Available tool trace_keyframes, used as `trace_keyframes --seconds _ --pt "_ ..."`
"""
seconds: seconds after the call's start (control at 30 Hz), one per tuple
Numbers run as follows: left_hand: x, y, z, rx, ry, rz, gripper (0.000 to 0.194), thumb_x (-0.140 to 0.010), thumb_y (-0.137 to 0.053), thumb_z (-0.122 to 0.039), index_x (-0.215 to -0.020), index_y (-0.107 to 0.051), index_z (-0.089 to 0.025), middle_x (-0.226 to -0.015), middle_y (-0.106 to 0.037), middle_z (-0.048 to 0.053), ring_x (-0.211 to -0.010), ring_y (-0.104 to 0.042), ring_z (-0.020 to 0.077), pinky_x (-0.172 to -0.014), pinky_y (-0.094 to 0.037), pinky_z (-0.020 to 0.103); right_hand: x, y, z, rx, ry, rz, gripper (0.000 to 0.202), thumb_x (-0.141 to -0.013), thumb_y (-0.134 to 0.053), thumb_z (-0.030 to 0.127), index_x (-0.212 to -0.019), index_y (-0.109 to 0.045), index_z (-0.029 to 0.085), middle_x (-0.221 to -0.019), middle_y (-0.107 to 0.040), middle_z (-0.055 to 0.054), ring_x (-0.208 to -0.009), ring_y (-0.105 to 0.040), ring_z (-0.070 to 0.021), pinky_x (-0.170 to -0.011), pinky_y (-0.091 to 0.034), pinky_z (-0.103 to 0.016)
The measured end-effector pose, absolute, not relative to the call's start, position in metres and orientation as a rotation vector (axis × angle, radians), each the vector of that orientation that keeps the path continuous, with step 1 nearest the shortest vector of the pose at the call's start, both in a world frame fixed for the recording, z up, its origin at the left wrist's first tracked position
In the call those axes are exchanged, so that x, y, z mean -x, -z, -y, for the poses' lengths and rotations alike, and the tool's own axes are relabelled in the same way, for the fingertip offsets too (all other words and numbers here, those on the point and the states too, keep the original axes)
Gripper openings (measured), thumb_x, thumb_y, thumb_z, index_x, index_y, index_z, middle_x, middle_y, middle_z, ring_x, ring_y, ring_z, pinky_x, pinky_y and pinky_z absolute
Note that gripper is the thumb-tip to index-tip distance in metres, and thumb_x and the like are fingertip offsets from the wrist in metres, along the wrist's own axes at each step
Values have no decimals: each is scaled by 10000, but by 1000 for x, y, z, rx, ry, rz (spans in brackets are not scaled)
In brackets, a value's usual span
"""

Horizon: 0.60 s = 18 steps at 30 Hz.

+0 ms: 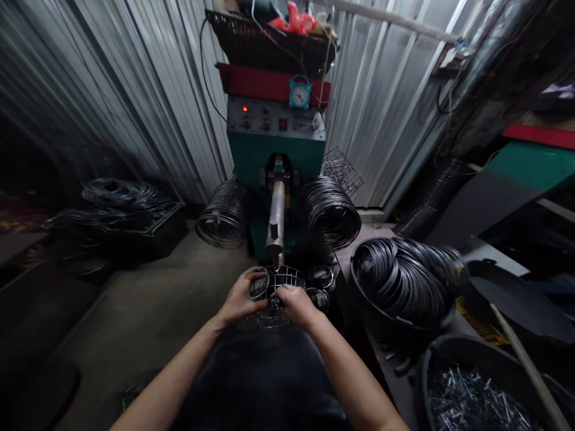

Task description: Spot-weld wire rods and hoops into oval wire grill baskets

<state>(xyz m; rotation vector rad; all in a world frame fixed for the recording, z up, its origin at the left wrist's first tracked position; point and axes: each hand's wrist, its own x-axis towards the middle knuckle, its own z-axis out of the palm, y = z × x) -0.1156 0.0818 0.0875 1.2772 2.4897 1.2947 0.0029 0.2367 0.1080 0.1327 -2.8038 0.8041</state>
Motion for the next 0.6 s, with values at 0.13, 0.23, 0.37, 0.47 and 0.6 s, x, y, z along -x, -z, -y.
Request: trace_keyframes --seconds 0.13,0.23,0.37,0.47,0.6 --pt "125 -94 -93 -1207 -1276 -2496 582 -527 -752 -234 -1079 -577 -170 -1256 -522 132 -1189 -515 300 -1016 -419 458 8 -111 -244 -117 -823 2774 323 -659 -522 -27 -869 -655 179 -864 -675 -43 -799 -641 -176 -712 -480 -245" --pt "126 -94 -96 -1192 -1271 -2499 582 -516 -780 -290 -1054 -589 -177 -1223 -542 120 -1154 -540 297 -993 -439 448 10 -106 -247 -124 -830 2753 318 -649 -525 -28 -850 -652 183 -856 -677 -33 -785 -637 -168 -704 -478 -238" --pt "126 -93 -99 -1180 -1270 -2574 581 -527 -771 -281 -1069 -587 -179 -1245 -526 124 -1163 -532 296 -990 -444 435 14 -98 -249 -83 -754 2760 386 -615 -528 -46 -900 -650 184 -895 -678 -39 -811 -642 -179 -705 -478 -240" --pt "133 -95 -105 -1135 -1249 -2619 564 -523 -760 -247 -1057 -593 -173 -1228 -532 123 -1149 -539 294 -991 -441 432 22 -99 -251 -18 -740 2769 379 -636 -551 -34 -928 -657 183 -929 -682 -54 -854 -647 -197 -741 -487 -263" --pt "141 -97 -111 -1071 -1250 -2576 556 -525 -763 -245 -1046 -591 -159 -1199 -544 119 -1131 -548 283 -970 -454 418 22 -97 -255 21 -826 2682 355 -694 -595 28 -985 -661 220 -1018 -671 -46 -924 -642 -199 -800 -500 -293"
